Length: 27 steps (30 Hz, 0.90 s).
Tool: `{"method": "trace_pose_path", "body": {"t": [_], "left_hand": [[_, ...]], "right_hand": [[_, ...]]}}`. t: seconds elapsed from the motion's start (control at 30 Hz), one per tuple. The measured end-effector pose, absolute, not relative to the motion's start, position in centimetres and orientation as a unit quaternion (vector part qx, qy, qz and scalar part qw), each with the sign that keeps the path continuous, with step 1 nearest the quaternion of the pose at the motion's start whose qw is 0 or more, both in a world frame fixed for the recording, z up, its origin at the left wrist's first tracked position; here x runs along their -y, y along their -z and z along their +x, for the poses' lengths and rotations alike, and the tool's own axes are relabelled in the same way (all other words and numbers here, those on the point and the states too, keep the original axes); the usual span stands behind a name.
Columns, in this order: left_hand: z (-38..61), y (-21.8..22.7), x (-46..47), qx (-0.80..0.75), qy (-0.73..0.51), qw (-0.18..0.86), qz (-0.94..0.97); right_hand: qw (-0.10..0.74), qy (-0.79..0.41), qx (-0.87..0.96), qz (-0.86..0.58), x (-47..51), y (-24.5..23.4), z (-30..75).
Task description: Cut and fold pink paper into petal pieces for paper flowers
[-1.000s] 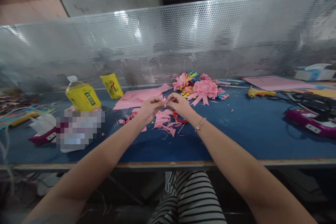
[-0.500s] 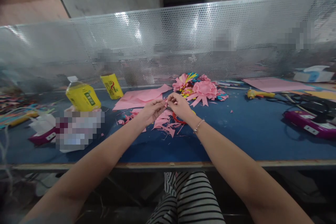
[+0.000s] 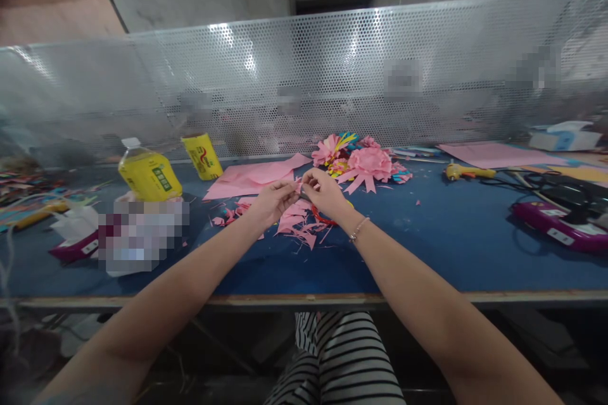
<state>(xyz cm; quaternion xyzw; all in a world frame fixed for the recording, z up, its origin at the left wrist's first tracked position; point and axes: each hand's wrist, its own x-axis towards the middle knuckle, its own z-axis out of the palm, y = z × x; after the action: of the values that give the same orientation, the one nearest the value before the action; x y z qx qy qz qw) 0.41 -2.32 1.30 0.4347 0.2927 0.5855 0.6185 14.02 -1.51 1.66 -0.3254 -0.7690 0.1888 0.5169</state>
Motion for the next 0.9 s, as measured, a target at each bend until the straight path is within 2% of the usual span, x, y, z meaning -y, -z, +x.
{"method": "trace_pose_path", "body": {"t": [0.9], "left_hand": [[0.28, -2.15, 2.87, -0.289, -0.598, 0.619, 0.419]], "right_hand": [[0.530, -0.062, 0.783, -0.318, 1.93, -2.04, 14.16]]}}
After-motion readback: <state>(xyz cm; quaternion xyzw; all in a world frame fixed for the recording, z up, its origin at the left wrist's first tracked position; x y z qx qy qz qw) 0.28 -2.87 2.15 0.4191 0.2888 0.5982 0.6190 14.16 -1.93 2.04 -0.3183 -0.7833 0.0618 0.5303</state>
